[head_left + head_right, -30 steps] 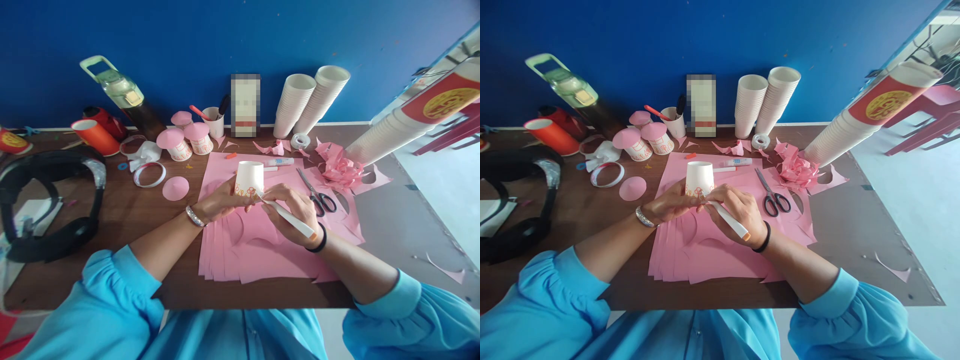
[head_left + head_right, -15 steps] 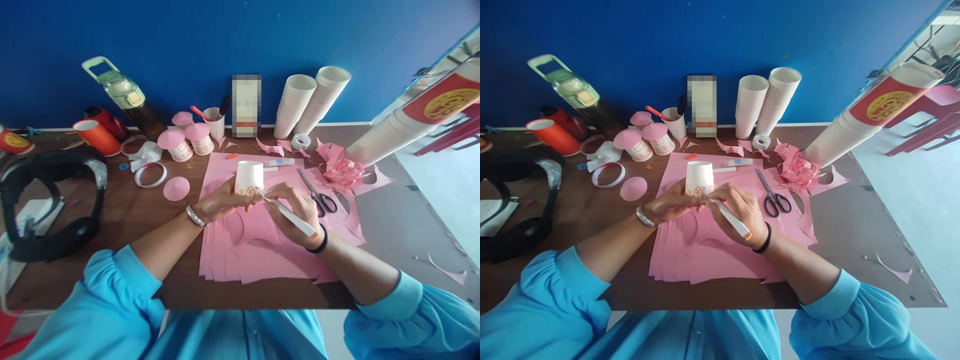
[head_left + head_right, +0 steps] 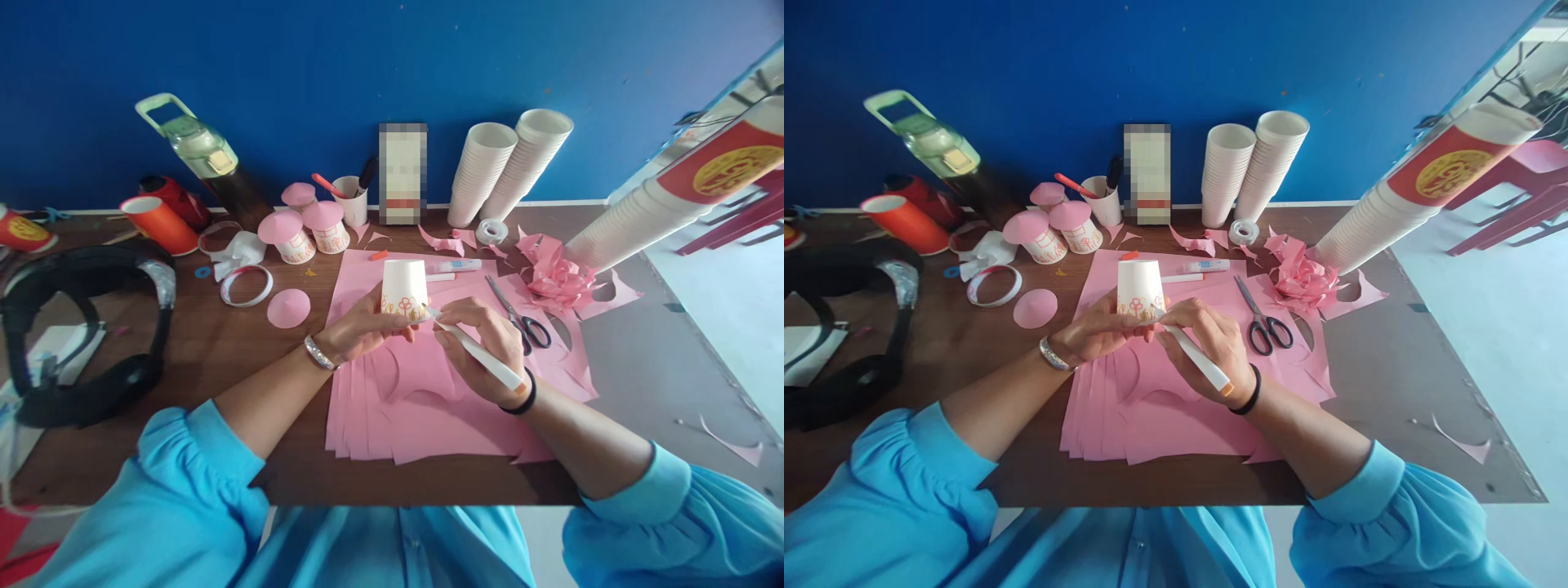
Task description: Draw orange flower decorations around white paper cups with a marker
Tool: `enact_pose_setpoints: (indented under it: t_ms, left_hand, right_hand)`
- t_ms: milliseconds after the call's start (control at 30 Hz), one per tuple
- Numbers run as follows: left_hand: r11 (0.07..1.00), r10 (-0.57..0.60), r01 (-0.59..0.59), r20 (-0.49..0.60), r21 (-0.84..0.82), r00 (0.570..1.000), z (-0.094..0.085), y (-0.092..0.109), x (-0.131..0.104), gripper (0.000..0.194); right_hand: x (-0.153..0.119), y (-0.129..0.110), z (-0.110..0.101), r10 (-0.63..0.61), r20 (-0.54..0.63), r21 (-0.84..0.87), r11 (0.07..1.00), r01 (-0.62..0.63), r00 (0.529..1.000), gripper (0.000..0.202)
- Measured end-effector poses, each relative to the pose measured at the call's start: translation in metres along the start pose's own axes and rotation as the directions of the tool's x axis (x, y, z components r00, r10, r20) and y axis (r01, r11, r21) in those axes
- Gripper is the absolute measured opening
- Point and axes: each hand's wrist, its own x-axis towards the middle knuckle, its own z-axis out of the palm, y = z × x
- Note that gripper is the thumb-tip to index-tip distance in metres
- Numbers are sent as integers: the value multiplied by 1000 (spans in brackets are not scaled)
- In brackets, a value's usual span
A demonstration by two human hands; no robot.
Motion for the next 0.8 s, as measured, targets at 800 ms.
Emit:
enact_pose_setpoints:
  t_ms: [800]
  left_hand:
    - [1000,-2,2,-33,18,999,4,1,3,45]
  right_hand:
    - [-4,5,1,28,22,3,1000,-28,999,13]
